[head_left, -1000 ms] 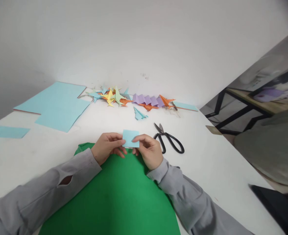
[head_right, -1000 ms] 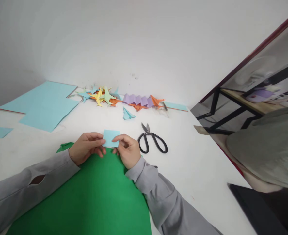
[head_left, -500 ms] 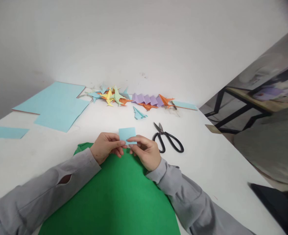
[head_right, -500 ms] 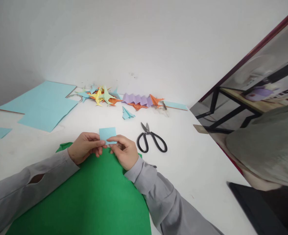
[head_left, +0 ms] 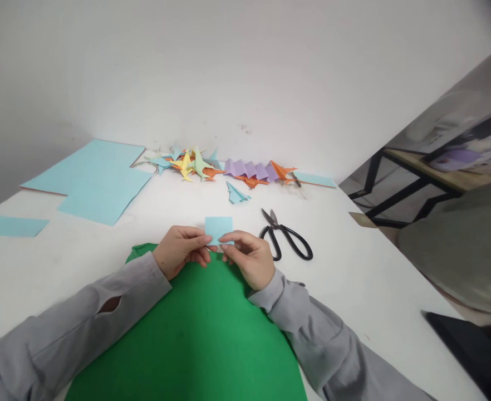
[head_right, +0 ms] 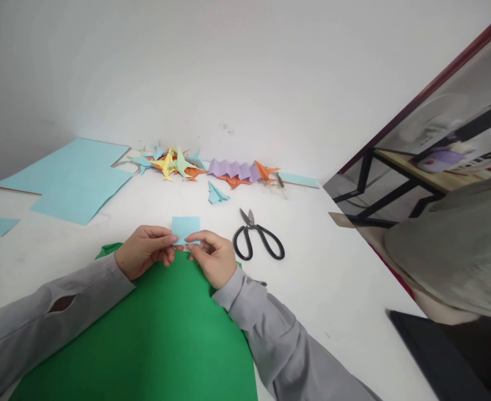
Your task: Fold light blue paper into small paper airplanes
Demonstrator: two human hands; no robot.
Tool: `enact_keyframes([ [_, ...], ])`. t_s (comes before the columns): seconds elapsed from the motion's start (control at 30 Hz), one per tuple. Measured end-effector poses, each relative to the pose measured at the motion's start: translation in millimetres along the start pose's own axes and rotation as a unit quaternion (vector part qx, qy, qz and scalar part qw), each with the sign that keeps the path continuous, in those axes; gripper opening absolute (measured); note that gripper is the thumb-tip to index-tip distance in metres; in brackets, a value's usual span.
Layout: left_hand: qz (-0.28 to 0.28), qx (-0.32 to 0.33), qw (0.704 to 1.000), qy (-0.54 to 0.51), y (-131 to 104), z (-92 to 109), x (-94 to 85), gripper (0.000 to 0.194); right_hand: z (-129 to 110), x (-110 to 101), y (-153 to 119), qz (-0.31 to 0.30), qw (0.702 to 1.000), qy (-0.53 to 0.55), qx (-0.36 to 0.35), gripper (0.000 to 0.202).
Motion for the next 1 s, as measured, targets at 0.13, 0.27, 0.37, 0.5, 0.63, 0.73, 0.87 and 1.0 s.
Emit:
enact_keyframes([
  [0.13, 0.000, 0.004, 1.000, 0.016, 1, -1, 0.2, 0.021, 0, 1, 0, -0.006, 1.000, 0.015, -0.002, 0.011],
  [0.27, 0.007, 0.010, 0.999, 0.043, 2, -2, -1.0, 0.023, -1, 3, 1, -0.022, 0.998, 0.057, -0.006, 0.017],
  [0.37, 0.009, 0.010, 0.998, 0.057, 2, -2, -1.0, 0.023, 2, 3, 1, -0.024, 0.998, 0.061, 0.003, 0.013],
  [0.5, 0.015, 0.010, 0.998, 0.056, 1, -1, -1.3, 0.022, 8, 3, 3, -0.026, 0.997, 0.066, 0.016, 0.016],
  [0.63, 0.018, 0.012, 0.998, 0.056, 2, -2, -2.1, 0.021, 15, 4, 6, -0.035, 0.995, 0.084, 0.034, 0.018],
  [0.73, 0.015, 0.015, 0.998, 0.064, 2, -3, -1.6, 0.023, 17, 3, 7, -0.022, 0.995, 0.088, 0.045, 0.016],
  [0.87, 0.003, 0.026, 0.995, 0.097, 2, -2, 1.2, 0.025, 14, -3, 7, 0.025, 0.995, 0.085, 0.052, 0.019],
  [1.0, -0.024, 0.028, 0.991, 0.128, 1, -1, 5.7, 0.022, 13, -6, 6, 0.049, 0.994, 0.079, 0.060, 0.023],
])
Point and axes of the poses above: each hand's wrist, its own y-axis towards the middle knuckle, its own x-axis out of the palm, z = x × y, the point moved 7 cm from there along y, towards the middle knuckle, and after that the axes turned 2 degrees about -y, right-handed, at the moved point
